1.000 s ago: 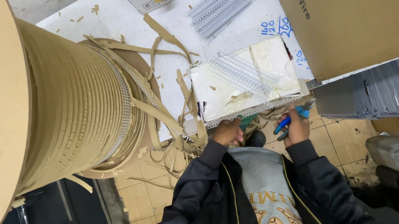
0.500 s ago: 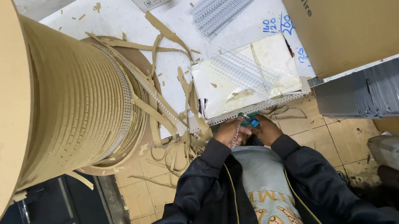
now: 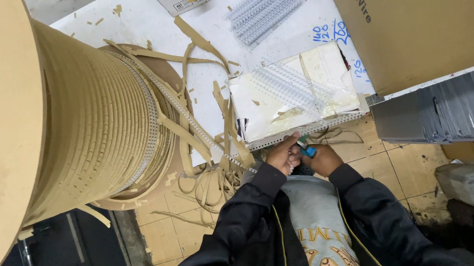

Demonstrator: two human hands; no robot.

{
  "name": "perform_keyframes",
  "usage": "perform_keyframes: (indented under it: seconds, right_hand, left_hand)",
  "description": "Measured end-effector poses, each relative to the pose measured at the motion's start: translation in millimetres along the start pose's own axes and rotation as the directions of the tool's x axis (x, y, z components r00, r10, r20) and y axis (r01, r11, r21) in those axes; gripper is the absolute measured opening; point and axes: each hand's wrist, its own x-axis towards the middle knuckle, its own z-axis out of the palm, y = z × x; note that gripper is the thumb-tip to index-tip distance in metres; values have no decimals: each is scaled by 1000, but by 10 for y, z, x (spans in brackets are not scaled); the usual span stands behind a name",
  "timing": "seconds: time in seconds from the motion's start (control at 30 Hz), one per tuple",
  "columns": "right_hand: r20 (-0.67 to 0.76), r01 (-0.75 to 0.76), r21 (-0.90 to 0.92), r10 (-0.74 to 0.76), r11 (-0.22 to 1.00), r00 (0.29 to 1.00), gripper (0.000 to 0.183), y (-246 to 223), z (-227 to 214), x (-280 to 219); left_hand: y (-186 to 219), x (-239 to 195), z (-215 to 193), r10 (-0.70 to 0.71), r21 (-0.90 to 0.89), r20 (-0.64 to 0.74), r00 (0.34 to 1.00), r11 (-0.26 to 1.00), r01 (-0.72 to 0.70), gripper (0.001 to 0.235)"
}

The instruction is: The person cuts a segment of white double-loop binding wire using pliers and then wraps a bundle of the wires with paper tape.

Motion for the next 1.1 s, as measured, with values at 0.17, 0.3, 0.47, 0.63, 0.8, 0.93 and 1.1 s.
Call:
perform_keyframes:
  seconds: [0.17,0.3,0.47,0.63,0.8,0.93,1.1]
  right_hand:
    - [-392,43,585,235,810,889,26,-124,-102,-177]
    - [-551,285,820,548,496,630,30,-451,-442,-135]
    - [-506,297,860,622,415,597,31,-343,-655,6]
    - [-460,275,885,619,376,637,26,-65,-656,149]
    - [-364,207,928,626,311,690,21,60,-706,50]
    - [-430,239,888,528,392,732,17,-465,-688,-443]
    - [-553,319,591,84,741,829,14,-770,-643,-767]
  left_hand:
    - [-191,403,-283,-26,-122,53,998,992,32,26]
    - [-224,445,-271,28,-185,87,996,983,-11,10]
    - [-240,437,-183,2,-235,60,998,972,12,9]
    - [-336,576,-309,-17,-233,66,998,972,32,7]
    - [-295,416,-388,-7,127,104,995,992,-6,19]
    - [7,-403,-181,180,411,151,972,883,-227,25]
    - [895,-1660,294,645,723,235,727,384,-575,24]
